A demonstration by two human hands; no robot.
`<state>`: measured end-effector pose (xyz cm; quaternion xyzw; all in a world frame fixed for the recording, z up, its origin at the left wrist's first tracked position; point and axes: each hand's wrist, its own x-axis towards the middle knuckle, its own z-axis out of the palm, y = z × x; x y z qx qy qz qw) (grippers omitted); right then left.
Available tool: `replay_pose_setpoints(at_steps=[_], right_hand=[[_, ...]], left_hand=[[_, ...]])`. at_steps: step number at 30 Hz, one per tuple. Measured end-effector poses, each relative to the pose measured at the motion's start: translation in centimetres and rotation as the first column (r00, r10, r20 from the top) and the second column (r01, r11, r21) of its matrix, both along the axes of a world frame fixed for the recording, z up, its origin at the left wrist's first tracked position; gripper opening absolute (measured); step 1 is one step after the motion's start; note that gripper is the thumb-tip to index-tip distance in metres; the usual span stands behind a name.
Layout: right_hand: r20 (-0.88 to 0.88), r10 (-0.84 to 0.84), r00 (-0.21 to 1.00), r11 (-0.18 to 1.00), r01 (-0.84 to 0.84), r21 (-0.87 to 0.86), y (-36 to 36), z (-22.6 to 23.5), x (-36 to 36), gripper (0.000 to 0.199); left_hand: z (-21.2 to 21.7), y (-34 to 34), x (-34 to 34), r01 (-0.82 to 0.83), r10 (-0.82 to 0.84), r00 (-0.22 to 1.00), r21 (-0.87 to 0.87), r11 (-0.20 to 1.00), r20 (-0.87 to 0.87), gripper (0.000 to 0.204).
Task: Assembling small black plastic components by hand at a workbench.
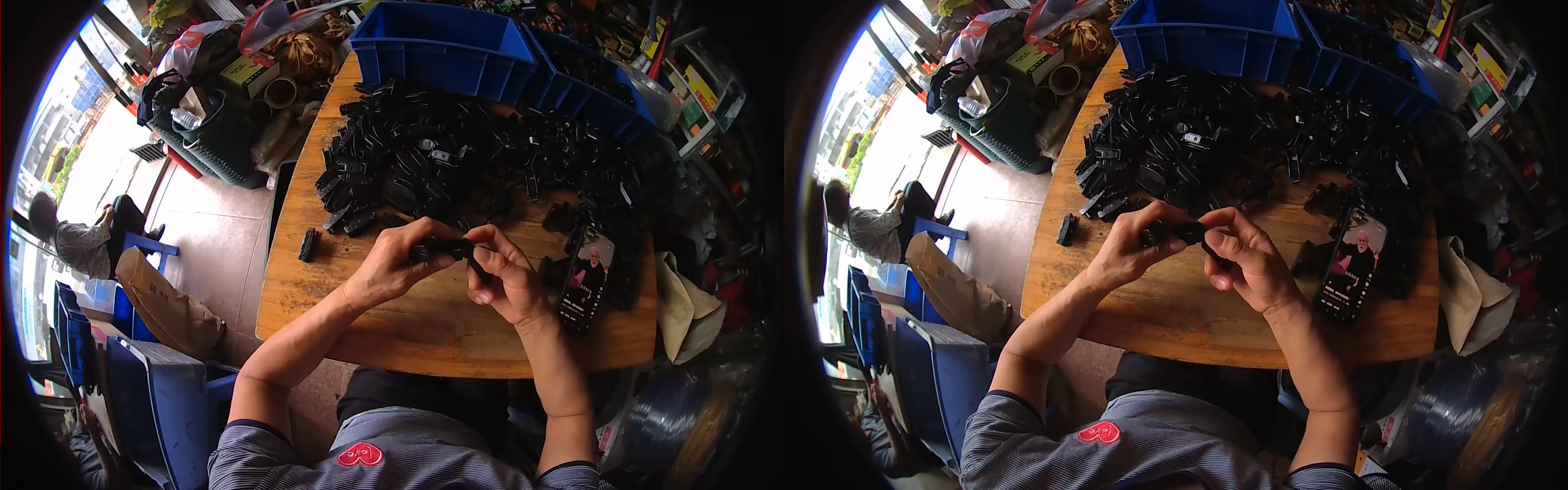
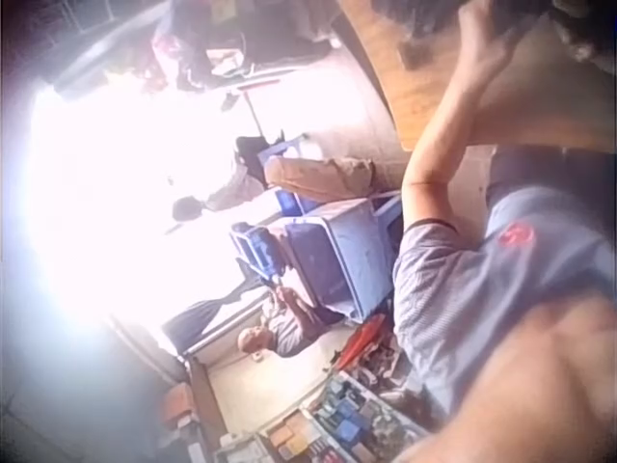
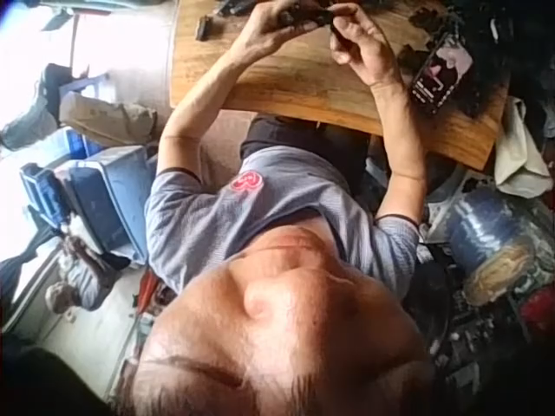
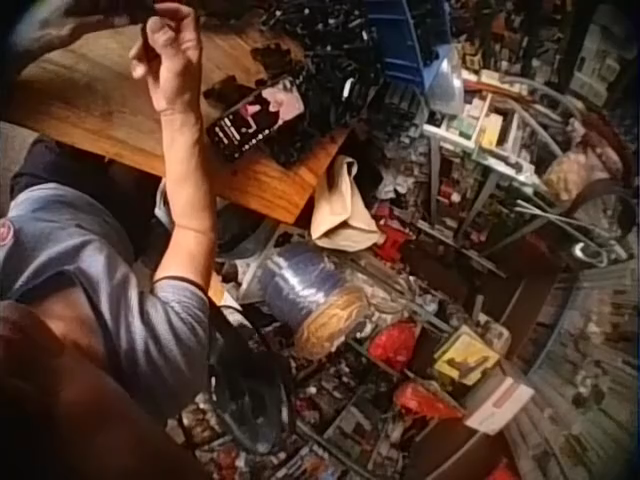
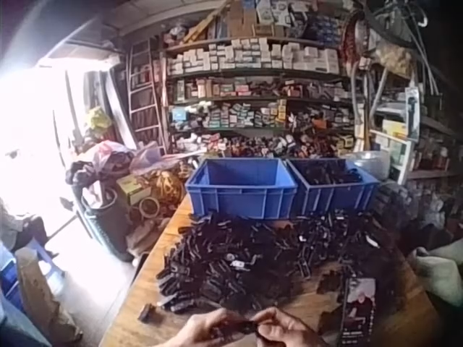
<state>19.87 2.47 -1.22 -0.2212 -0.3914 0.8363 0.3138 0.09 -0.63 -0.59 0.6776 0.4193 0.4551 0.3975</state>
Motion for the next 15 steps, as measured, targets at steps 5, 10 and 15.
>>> replay_pose_setpoints(at_steps=[5, 10, 15], right_hand=[[0.097, -0.051, 0.994, 0.999, 0.052, -0.005, -0.1, -0.5, -0.5, 0.027], [0.104, 0.003, 0.995, 1.0, 0.0, -0.029, 0.3, -1.1, -0.4, 0.042], [0.048, 0.06, 0.997, 0.996, -0.056, -0.075, 0.2, -1.2, -0.5, 0.051]], left_hand=[[-0.2, -0.2, -0.2, -0.024, 0.028, 0.995, 0.044, 0.999, -0.092, 0.024], [-0.3, 0.3, -0.3, 0.016, -0.017, 1.0, 0.037, 0.999, 0.007, 0.019], [-0.2, 0.2, -0.7, -0.004, -0.003, 0.995, -0.072, 0.997, -0.103, 0.021]])
